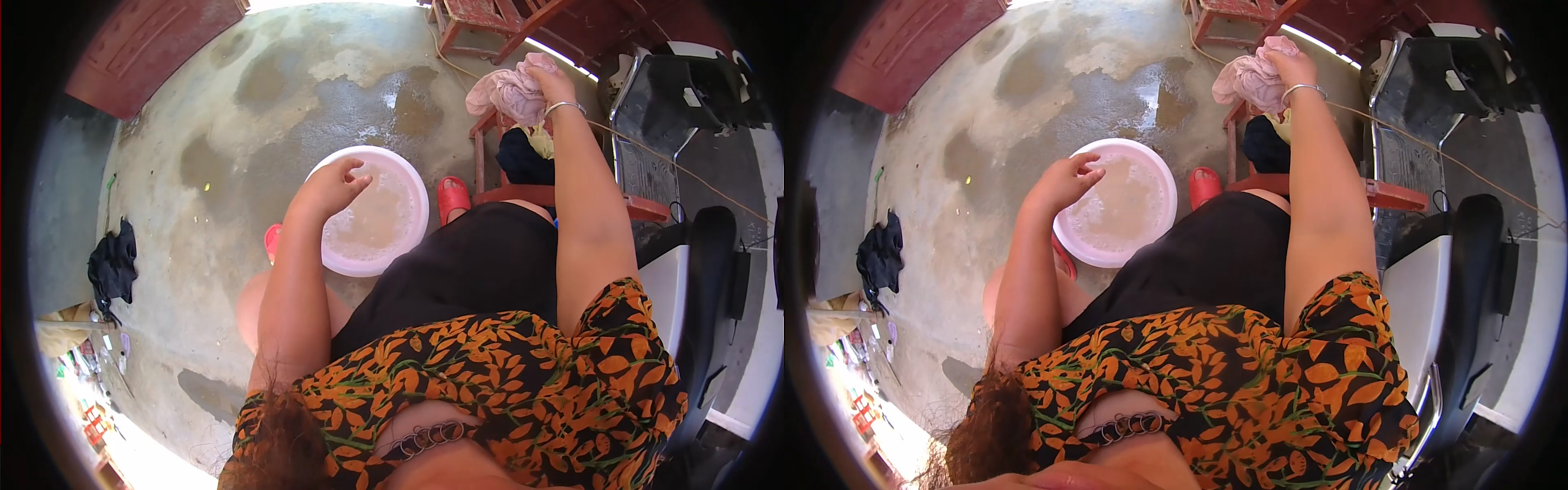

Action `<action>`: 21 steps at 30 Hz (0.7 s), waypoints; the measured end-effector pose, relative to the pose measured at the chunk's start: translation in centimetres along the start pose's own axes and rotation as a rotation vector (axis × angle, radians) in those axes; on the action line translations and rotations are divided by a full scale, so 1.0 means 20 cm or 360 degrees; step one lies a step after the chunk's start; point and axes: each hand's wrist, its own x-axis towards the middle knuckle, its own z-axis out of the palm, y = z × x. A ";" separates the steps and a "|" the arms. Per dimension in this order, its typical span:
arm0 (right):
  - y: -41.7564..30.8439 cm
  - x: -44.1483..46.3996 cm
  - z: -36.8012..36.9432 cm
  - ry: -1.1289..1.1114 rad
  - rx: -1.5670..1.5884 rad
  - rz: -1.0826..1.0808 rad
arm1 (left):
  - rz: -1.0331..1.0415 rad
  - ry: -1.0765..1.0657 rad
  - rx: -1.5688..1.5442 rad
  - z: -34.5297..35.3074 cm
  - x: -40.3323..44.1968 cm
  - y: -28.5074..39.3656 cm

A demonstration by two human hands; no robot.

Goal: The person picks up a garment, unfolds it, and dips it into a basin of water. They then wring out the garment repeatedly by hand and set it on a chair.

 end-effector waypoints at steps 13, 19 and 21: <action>0.33 0.09 -0.15 0.1034 -0.0353 0.0311 | -0.0040 -0.0017 0.0015 0.01 0.04 -0.02; 0.55 0.12 -0.16 0.1429 -0.0814 0.0761 | -0.0033 -0.0042 0.0005 0.01 0.04 -0.03; 0.74 0.29 -0.32 -0.0231 -0.2408 0.0475 | -0.0031 -0.0037 0.0017 0.01 0.04 -0.03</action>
